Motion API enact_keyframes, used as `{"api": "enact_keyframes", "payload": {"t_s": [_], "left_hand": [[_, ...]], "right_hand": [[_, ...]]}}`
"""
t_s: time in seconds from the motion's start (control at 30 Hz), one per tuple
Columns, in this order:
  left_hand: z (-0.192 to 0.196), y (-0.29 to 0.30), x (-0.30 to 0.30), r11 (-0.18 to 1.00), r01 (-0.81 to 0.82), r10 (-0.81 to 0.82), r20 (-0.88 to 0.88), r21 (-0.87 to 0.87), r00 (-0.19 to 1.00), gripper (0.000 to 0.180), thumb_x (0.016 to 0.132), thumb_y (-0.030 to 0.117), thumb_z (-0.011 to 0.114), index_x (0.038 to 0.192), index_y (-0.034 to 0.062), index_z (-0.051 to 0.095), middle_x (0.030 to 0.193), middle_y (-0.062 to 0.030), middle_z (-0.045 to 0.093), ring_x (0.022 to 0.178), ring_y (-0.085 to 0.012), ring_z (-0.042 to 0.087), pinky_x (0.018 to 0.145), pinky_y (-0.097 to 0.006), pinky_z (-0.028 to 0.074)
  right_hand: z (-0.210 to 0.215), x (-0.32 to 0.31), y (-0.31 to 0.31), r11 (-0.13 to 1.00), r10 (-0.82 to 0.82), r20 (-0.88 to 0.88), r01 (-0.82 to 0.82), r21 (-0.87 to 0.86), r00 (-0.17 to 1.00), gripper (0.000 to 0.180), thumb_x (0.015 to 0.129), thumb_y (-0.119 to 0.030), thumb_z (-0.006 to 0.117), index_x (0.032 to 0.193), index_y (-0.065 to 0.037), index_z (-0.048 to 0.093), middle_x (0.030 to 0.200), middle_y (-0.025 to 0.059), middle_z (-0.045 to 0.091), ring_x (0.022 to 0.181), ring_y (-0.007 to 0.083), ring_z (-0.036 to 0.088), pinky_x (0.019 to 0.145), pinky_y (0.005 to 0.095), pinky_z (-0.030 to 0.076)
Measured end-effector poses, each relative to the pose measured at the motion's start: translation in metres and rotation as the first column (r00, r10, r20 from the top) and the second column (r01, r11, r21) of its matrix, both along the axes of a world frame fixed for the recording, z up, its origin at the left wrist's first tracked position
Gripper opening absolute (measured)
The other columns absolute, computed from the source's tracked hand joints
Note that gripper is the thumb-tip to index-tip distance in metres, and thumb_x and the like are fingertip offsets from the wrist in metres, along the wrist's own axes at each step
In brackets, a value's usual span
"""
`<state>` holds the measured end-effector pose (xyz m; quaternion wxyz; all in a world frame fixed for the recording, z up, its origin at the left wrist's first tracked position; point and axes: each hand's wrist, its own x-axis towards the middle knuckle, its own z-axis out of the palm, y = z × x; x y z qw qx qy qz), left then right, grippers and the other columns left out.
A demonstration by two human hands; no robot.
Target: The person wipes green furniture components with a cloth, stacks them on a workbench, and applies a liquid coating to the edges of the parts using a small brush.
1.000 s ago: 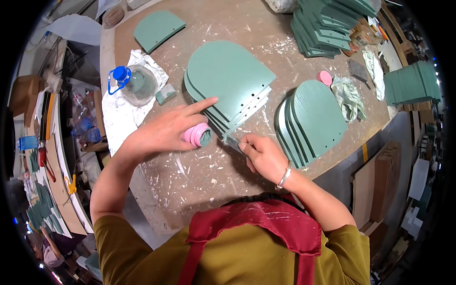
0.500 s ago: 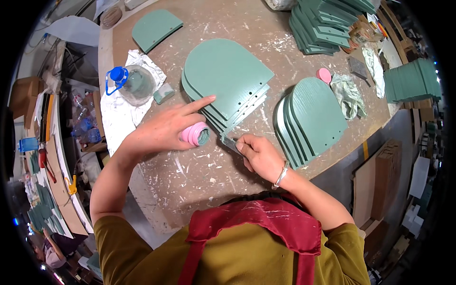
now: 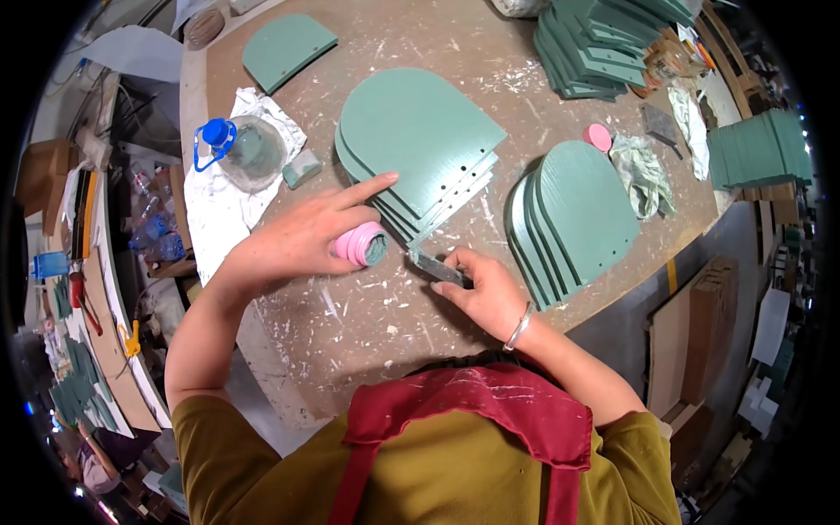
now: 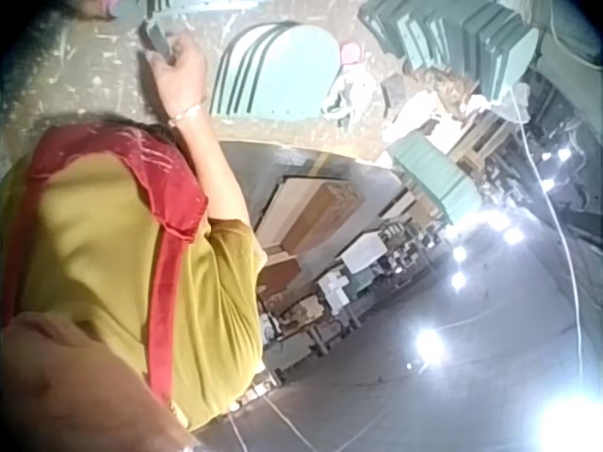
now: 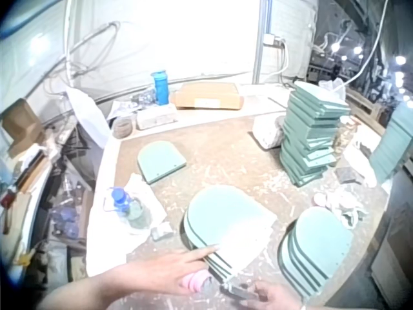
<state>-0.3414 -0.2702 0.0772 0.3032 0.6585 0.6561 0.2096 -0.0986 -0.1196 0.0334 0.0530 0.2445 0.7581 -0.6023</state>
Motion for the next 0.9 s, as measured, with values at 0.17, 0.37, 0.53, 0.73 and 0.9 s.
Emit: {"api": "enact_keyframes", "payload": {"t_s": [0.17, 0.37, 0.53, 0.73, 0.9], "left_hand": [[-0.001, 0.000, 0.000, 1.000, -0.002, 0.001, -0.024, -0.015, 1.000, 0.035, 0.070, 0.015, 0.071, 0.102, 0.0043, 0.059, 0.153, -0.0075, 0.032, 0.111, -0.0349, 0.054, 0.092, -0.043, 0.044], [0.001, 0.001, 0.001, 1.000, 0.000, -0.001, -0.037, -0.029, 0.999, 0.035, 0.070, 0.016, 0.071, 0.101, 0.0041, 0.059, 0.153, -0.0064, 0.032, 0.110, -0.0349, 0.055, 0.091, -0.042, 0.045], [0.001, 0.001, 0.000, 1.000, 0.007, -0.008, -0.040, -0.019, 0.999, 0.034, 0.071, 0.015, 0.070, 0.102, 0.0046, 0.060, 0.153, -0.0078, 0.032, 0.109, -0.0351, 0.055, 0.090, -0.042, 0.045], [-0.002, 0.002, -0.001, 0.999, 0.011, -0.011, -0.017, -0.030, 1.000, 0.034, 0.072, 0.017, 0.070, 0.101, 0.0046, 0.060, 0.153, -0.0084, 0.032, 0.110, -0.0350, 0.055, 0.091, -0.043, 0.044], [-0.002, 0.001, -0.001, 0.999, 0.008, -0.009, -0.031, -0.035, 0.999, 0.035, 0.072, 0.017, 0.070, 0.104, 0.0054, 0.060, 0.153, -0.0083, 0.032, 0.111, -0.0345, 0.055, 0.091, -0.043, 0.044]], "right_hand": [[0.013, -0.005, -0.007, 0.994, -0.057, 0.037, 0.053, 0.091, 0.998, 0.020, 0.087, -0.018, 0.066, 0.097, -0.003, 0.059, 0.069, 0.0107, 0.055, 0.061, 0.0169, 0.050, 0.060, 0.0318, 0.044], [0.002, -0.011, -0.009, 0.998, -0.022, 0.046, 0.025, -0.049, 0.999, 0.025, 0.089, -0.020, 0.064, 0.102, -0.001, 0.058, 0.071, 0.0123, 0.057, 0.063, 0.0166, 0.051, 0.061, 0.0326, 0.044], [-0.001, -0.017, -0.008, 0.998, -0.051, 0.006, 0.050, 0.035, 0.999, 0.025, 0.090, -0.021, 0.063, 0.101, 0.001, 0.060, 0.068, 0.0127, 0.055, 0.061, 0.0164, 0.048, 0.061, 0.0316, 0.043], [0.014, -0.017, -0.009, 0.987, 0.021, 0.089, -0.034, 0.158, 0.996, 0.024, 0.090, -0.022, 0.063, 0.099, 0.001, 0.063, 0.061, 0.0158, 0.053, 0.055, 0.0229, 0.049, 0.058, 0.0376, 0.043], [0.018, -0.016, -0.005, 0.969, 0.082, 0.101, -0.103, 0.225, 0.991, 0.024, 0.090, -0.021, 0.062, 0.100, 0.001, 0.063, 0.068, 0.0199, 0.058, 0.057, 0.0336, 0.052, 0.060, 0.0414, 0.043]]}}
